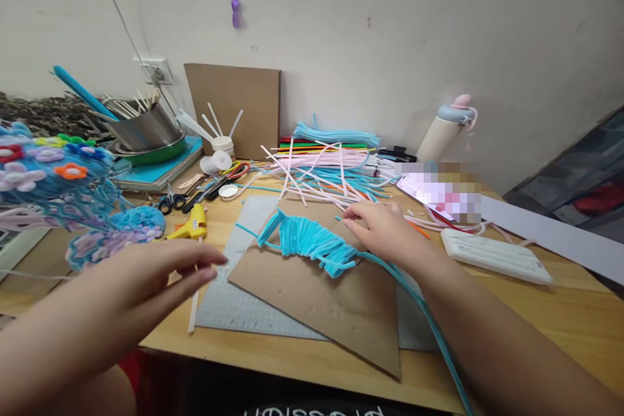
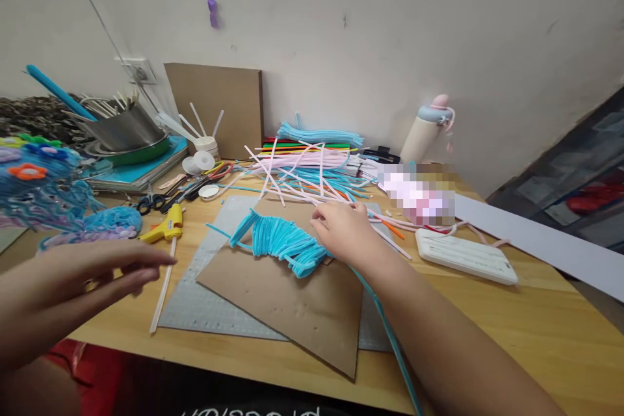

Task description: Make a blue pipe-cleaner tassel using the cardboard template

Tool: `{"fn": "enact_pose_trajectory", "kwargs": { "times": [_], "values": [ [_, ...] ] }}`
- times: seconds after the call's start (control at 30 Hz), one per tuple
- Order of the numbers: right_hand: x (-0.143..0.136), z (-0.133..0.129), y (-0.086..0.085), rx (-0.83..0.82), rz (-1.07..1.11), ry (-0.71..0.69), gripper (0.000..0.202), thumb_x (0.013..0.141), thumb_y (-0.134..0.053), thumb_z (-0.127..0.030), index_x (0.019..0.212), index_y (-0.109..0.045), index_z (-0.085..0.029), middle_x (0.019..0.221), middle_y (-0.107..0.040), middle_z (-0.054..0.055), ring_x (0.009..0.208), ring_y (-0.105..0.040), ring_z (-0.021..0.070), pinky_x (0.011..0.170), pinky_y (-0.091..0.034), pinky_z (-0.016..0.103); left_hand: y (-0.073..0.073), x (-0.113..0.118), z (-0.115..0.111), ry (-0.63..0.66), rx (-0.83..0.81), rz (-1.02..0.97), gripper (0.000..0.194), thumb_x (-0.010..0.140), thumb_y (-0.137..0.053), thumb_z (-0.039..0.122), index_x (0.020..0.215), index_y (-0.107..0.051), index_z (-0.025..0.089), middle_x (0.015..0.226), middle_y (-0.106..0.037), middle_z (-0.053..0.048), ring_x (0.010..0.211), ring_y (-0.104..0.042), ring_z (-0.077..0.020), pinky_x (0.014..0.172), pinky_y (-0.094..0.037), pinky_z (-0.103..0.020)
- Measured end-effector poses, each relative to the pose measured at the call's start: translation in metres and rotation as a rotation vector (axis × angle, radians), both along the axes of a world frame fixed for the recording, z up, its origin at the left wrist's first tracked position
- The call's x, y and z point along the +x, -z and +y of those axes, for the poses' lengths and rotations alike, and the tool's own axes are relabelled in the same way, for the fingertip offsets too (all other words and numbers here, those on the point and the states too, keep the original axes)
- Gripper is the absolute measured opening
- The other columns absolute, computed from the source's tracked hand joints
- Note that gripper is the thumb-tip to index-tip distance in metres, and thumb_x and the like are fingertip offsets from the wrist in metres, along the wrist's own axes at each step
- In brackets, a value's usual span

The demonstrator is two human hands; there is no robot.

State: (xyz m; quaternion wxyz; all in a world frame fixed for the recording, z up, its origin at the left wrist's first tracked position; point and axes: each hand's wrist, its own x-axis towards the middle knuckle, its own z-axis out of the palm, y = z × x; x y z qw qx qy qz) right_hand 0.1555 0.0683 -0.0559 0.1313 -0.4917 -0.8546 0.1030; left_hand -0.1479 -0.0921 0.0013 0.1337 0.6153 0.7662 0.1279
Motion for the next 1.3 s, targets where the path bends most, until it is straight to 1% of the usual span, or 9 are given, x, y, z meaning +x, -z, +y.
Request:
{"fn": "enact_pose_trajectory", "kwargs": {
  "times": [0.07, 0.17, 0.27, 0.33, 0.53, 0.83, 1.07, 1.17, 1.3],
  "values": [
    [0.0, -0.004, -0.004, -0.03, -0.006, -0.007, 0.02, 0.085, -0.047, -0.03, 0.087, -0.065, -0.022, 0.094, -0.069, 0.003, 0.092, -0.058, 0.0212, 0.084, -0.031, 0.038, 0.021, -0.008, 0.009, -0.074, -0.114, 0.126, 0.038, 0.075, -0.044, 0.055, 0.089, -0.065, 0.026, 0.092, -0.068, -0.001, 0.08, -0.061, -0.0218, 0.07, -0.044, -0.032],
    [-0.001, -0.009, -0.01, -0.05, 0.001, -0.001, 0.02, 0.085, -0.048, -0.03, 0.088, -0.065, -0.021, 0.093, -0.069, 0.003, 0.089, -0.059, 0.02, 0.081, -0.034, 0.035, 0.06, -0.025, 0.019, -0.284, -0.24, 0.248, 0.038, 0.079, -0.04, 0.051, 0.085, -0.059, 0.019, 0.085, -0.067, -0.01, 0.077, -0.062, -0.0266, 0.066, -0.042, -0.034],
    [-0.003, -0.012, -0.014, -0.076, 0.004, 0.004, 0.02, 0.084, -0.05, -0.031, 0.087, -0.066, -0.02, 0.091, -0.069, 0.003, 0.086, -0.059, 0.0188, 0.077, -0.036, 0.032, 0.092, -0.031, 0.017, -0.259, -0.347, 0.211, 0.03, 0.079, -0.039, 0.045, 0.075, -0.055, 0.019, 0.078, -0.066, -0.01, 0.073, -0.062, -0.0261, 0.061, -0.04, -0.032],
    [-0.003, -0.013, -0.015, -0.092, 0.002, 0.002, 0.02, 0.084, -0.05, -0.031, 0.087, -0.066, -0.021, 0.09, -0.069, 0.003, 0.085, -0.059, 0.0182, 0.076, -0.036, 0.032, 0.101, -0.027, 0.014, -0.263, -0.319, 0.189, 0.027, 0.08, -0.037, 0.04, 0.074, -0.053, 0.019, 0.076, -0.065, -0.009, 0.072, -0.062, -0.0247, 0.06, -0.039, -0.03],
    [-0.003, -0.011, -0.012, -0.085, 0.014, -0.012, 0.021, 0.084, -0.048, -0.033, 0.088, -0.066, -0.021, 0.089, -0.069, 0.002, 0.084, -0.059, 0.0182, 0.076, -0.036, 0.032, 0.097, -0.008, 0.027, -0.255, -0.203, 0.123, 0.026, 0.077, -0.041, 0.042, 0.073, -0.053, 0.02, 0.076, -0.066, -0.008, 0.075, -0.062, -0.025, 0.058, -0.038, -0.03],
    [0.006, -0.01, -0.013, -0.154, -0.102, -0.044, 0.022, 0.083, -0.048, -0.032, 0.09, -0.067, -0.023, 0.089, -0.069, 0.002, 0.087, -0.059, 0.0207, 0.079, -0.034, 0.035, 0.101, -0.007, 0.051, -0.281, -0.135, 0.127, 0.031, 0.079, -0.041, 0.045, 0.076, -0.058, 0.019, 0.082, -0.067, -0.011, 0.078, -0.063, -0.0286, 0.057, -0.039, -0.032],
    [0.012, -0.004, 0.003, -0.214, -0.085, 0.005, 0.025, 0.082, -0.05, -0.036, 0.097, -0.063, -0.021, 0.096, -0.067, 0.006, 0.086, -0.059, 0.0203, 0.069, -0.037, 0.028, 0.084, 0.002, 0.053, -0.243, -0.088, 0.138, 0.036, 0.083, -0.035, 0.05, 0.08, -0.057, 0.021, 0.082, -0.066, -0.008, 0.075, -0.062, -0.0255, 0.057, -0.038, -0.03],
    [0.012, -0.001, 0.019, -0.241, -0.099, -0.013, 0.031, 0.079, -0.054, -0.044, 0.094, -0.061, -0.017, 0.091, -0.066, 0.008, 0.08, -0.06, 0.0201, 0.064, -0.036, 0.027, 0.069, 0.018, 0.055, -0.168, -0.008, 0.113, 0.029, 0.083, -0.038, 0.044, 0.085, -0.056, 0.021, 0.08, -0.065, -0.004, 0.074, -0.06, -0.0221, 0.058, -0.039, -0.029],
    [0.013, -0.001, 0.033, -0.322, -0.07, -0.026, 0.034, 0.081, -0.051, -0.05, 0.086, -0.06, -0.017, 0.086, -0.066, 0.008, 0.077, -0.059, 0.0192, 0.061, -0.036, 0.026, 0.055, 0.049, 0.073, 0.125, 0.183, 0.031, 0.021, 0.083, -0.043, 0.035, 0.085, -0.057, 0.019, 0.091, -0.063, -0.005, 0.087, -0.058, -0.0209, 0.074, -0.042, -0.031]
  ]
}}
